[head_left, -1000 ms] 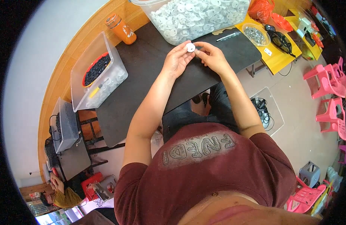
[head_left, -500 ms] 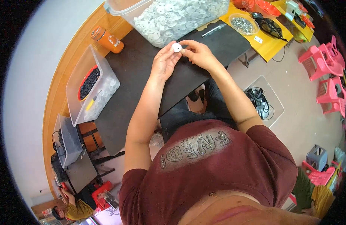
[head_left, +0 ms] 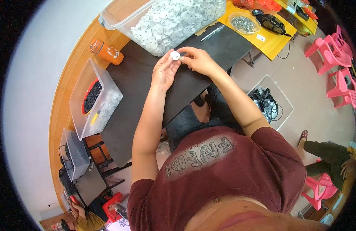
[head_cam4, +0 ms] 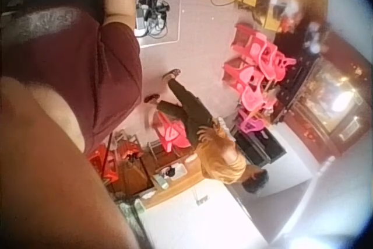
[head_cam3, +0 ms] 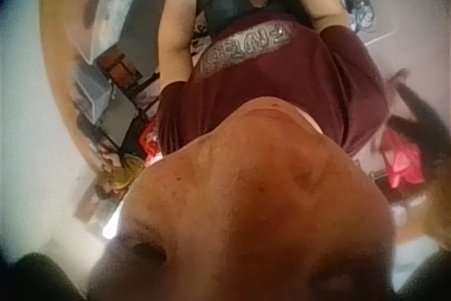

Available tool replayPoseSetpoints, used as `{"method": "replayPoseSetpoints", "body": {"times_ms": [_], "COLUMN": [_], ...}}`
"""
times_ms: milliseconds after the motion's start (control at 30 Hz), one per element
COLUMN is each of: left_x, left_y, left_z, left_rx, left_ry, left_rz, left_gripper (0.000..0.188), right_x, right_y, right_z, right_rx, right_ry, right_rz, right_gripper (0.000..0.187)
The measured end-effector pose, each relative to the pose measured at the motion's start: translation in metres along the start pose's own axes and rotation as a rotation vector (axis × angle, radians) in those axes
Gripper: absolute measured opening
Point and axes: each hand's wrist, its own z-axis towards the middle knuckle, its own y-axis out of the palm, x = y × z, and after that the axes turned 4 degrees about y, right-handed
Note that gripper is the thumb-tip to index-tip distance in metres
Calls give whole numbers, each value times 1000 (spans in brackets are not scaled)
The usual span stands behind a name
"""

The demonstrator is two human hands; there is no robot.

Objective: The person assembles small white plastic components by hand, inserting black beads and small pins into them.

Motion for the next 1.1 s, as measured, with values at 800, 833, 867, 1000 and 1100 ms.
{"method": "replayPoseSetpoints", "body": {"times_ms": [800,833,867,1000,1100], "left_x": [-1,-1,-1,-1,-1], "left_y": [-3,-4,-5,-1,-1], "left_z": [1,1,0,0,-1], "left_rx": [-21,-26,-27,-28,-23], "left_ry": [-10,-6,-9,-8,-5], "left_rz": [21,20,17,29,24], "left_gripper": [40,40,41,41,42], "right_x": [-1,-2,-1,3,3], "right_y": [-1,-1,0,-2,0], "right_z": [0,0,-1,1,-1], "right_rx": [-18,-10,-7,-4,-7], "right_ry": [-19,-26,-31,-48,-51], "right_rz": [23,11,23,34,39], "right_gripper": [33,33,32,31,30]}}
